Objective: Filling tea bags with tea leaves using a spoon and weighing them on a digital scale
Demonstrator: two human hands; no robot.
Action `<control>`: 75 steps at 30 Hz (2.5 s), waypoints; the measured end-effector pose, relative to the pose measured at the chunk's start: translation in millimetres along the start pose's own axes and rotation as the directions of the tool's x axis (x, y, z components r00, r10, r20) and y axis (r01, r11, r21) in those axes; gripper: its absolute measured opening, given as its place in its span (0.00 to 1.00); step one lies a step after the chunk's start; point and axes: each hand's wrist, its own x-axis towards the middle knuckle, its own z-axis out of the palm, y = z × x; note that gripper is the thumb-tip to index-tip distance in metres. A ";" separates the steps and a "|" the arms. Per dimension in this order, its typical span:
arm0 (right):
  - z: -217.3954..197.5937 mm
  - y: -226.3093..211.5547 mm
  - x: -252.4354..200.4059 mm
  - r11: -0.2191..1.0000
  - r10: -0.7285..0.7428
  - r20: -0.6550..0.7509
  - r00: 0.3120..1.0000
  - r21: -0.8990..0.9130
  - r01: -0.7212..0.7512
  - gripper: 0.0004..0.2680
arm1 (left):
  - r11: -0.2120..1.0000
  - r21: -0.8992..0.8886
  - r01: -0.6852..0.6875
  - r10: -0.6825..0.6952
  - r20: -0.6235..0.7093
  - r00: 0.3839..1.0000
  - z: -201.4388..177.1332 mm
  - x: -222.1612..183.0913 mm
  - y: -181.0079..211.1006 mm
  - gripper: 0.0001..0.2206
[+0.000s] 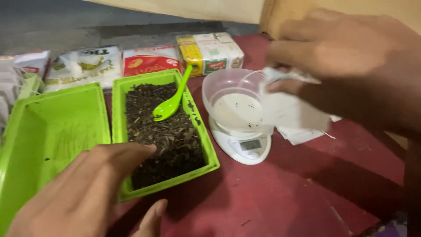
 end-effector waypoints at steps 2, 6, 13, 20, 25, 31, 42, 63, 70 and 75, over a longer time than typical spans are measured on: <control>-25.6 -18.6 14.9 0.984 -0.150 -0.093 0.984 0.079 0.157 0.13 | 0.975 -0.181 0.127 -0.124 0.027 0.992 -5.2 -1.1 0.7 0.22; -85.0 -80.1 47.1 0.914 -0.347 -0.084 0.934 0.193 0.357 0.13 | 0.617 -0.647 0.448 -0.424 0.206 0.882 -18.3 -7.5 -2.3 0.27; -121.7 -139.6 78.8 0.797 -0.552 0.018 0.833 0.303 0.522 0.13 | 0.291 -0.863 0.413 -0.419 0.273 0.866 -1.8 -16.2 -28.5 0.20; -113.3 -133.2 82.9 0.835 -0.485 0.174 0.857 0.384 0.394 0.13 | 0.139 -0.883 0.448 -0.511 0.324 0.796 2.7 -16.6 -24.3 0.14; -80.2 -97.0 95.6 0.507 -0.737 -0.134 0.662 0.538 0.673 0.12 | 0.263 -0.880 0.396 -0.450 0.251 0.857 11.2 -22.6 -28.5 0.05; -75.8 -80.1 104.4 0.537 -0.645 -0.153 0.748 0.605 0.587 0.09 | 0.434 -0.824 0.363 -0.415 0.175 0.893 7.0 -15.4 -22.5 0.07; -79.8 -70.3 103.8 0.574 -0.511 -0.055 0.858 0.721 0.388 0.08 | 0.056 -0.950 0.307 -0.445 0.252 0.859 13.8 26.3 -1.8 0.06; -33.9 -97.3 145.2 0.903 -0.238 0.222 0.946 0.408 0.131 0.11 | -0.112 -0.920 0.376 -0.715 0.337 0.613 25.3 9.2 -20.5 0.10; -25.2 -96.3 149.1 0.945 -0.180 0.083 0.980 0.291 0.148 0.05 | -0.081 -0.974 0.209 -0.735 0.200 0.648 15.8 2.6 -24.8 0.06; -3.3 -102.9 169.9 0.948 -0.279 -0.109 0.954 0.129 0.292 0.06 | 0.034 -0.966 0.256 -0.746 0.146 0.650 25.7 1.1 -29.5 0.06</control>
